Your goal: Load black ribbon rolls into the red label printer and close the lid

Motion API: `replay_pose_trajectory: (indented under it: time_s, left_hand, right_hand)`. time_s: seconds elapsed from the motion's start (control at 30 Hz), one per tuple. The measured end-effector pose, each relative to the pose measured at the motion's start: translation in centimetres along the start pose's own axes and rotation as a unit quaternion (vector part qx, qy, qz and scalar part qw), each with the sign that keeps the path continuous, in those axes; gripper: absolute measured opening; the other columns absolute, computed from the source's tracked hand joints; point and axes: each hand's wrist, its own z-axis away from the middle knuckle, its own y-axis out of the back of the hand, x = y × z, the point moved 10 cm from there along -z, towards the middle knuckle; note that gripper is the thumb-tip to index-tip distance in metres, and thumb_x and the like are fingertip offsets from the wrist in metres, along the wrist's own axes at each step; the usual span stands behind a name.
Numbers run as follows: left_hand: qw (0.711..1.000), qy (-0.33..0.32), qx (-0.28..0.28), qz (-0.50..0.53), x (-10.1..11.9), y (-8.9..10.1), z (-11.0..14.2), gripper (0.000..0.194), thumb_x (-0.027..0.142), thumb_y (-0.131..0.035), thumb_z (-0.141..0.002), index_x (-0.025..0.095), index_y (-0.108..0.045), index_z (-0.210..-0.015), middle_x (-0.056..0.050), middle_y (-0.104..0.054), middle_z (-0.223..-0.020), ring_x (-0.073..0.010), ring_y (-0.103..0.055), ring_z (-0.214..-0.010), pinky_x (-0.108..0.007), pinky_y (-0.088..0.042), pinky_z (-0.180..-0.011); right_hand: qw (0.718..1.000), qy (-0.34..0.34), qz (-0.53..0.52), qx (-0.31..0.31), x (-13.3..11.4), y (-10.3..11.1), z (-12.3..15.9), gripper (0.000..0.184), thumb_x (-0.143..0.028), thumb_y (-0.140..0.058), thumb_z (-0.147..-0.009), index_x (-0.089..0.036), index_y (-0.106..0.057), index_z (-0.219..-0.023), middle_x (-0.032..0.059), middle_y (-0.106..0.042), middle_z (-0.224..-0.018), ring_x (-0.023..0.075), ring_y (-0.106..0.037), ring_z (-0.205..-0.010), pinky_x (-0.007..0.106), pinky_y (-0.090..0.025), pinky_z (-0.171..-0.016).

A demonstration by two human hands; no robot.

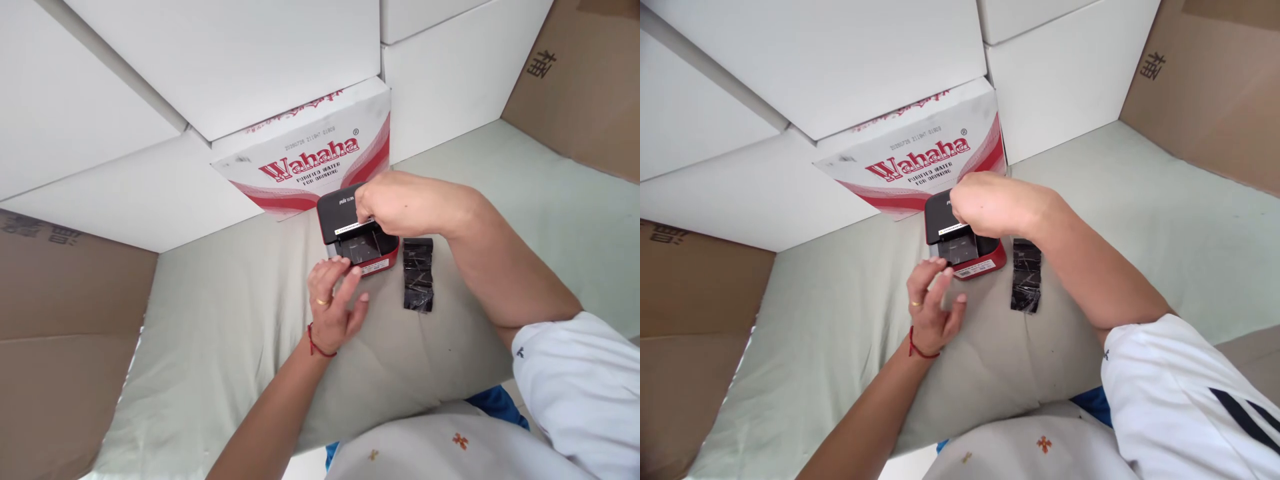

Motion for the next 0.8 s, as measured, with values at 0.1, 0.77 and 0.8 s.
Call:
replay_pose_trajectory:
  time_s: [0.1, 0.77, 0.8]
  left_hand:
    - [0.998, 0.062, 0.012, 0.03, -2.9, 1.1, -0.3, 0.064, 0.048, -0.049, -0.121, 0.038, -0.038, -0.183, -0.014, -0.063, -0.176, -0.0314, -0.058, -0.168, -0.058, -0.037, -0.143]
    - [0.939, 0.283, -0.101, 0.167, -12.1, -0.8, -4.6, 0.048, 0.052, -0.082, -0.103, 0.034, -0.076, -0.147, -0.007, -0.087, -0.124, -0.033, -0.075, -0.14, -0.067, -0.044, -0.139]
    - [0.932, 0.281, -0.113, 0.2, -12.7, -1.3, -4.6, 0.059, 0.057, -0.084, -0.101, 0.034, -0.07, -0.154, -0.009, -0.083, -0.138, -0.0337, -0.071, -0.147, -0.063, -0.05, -0.136]
  right_hand:
    - [0.998, -0.008, 0.05, -0.026, -0.3, 0.0, -0.1, 0.036, 0.006, -0.056, -0.087, -0.018, -0.082, -0.093, 0.0089, -0.082, -0.105, 0.021, -0.063, -0.085, 0.038, -0.039, -0.075]
    - [0.998, -0.024, 0.047, -0.038, -0.8, -0.1, 0.6, 0.032, 0.005, -0.062, -0.087, -0.02, -0.082, -0.084, 0.0078, -0.079, -0.088, 0.0217, -0.065, -0.08, 0.039, -0.037, -0.072]
    - [0.999, -0.026, 0.023, -0.013, -0.5, 0.1, 0.8, 0.031, 0.004, -0.063, -0.086, -0.02, -0.082, -0.083, 0.0072, -0.079, -0.086, 0.0209, -0.064, -0.079, 0.039, -0.037, -0.072]
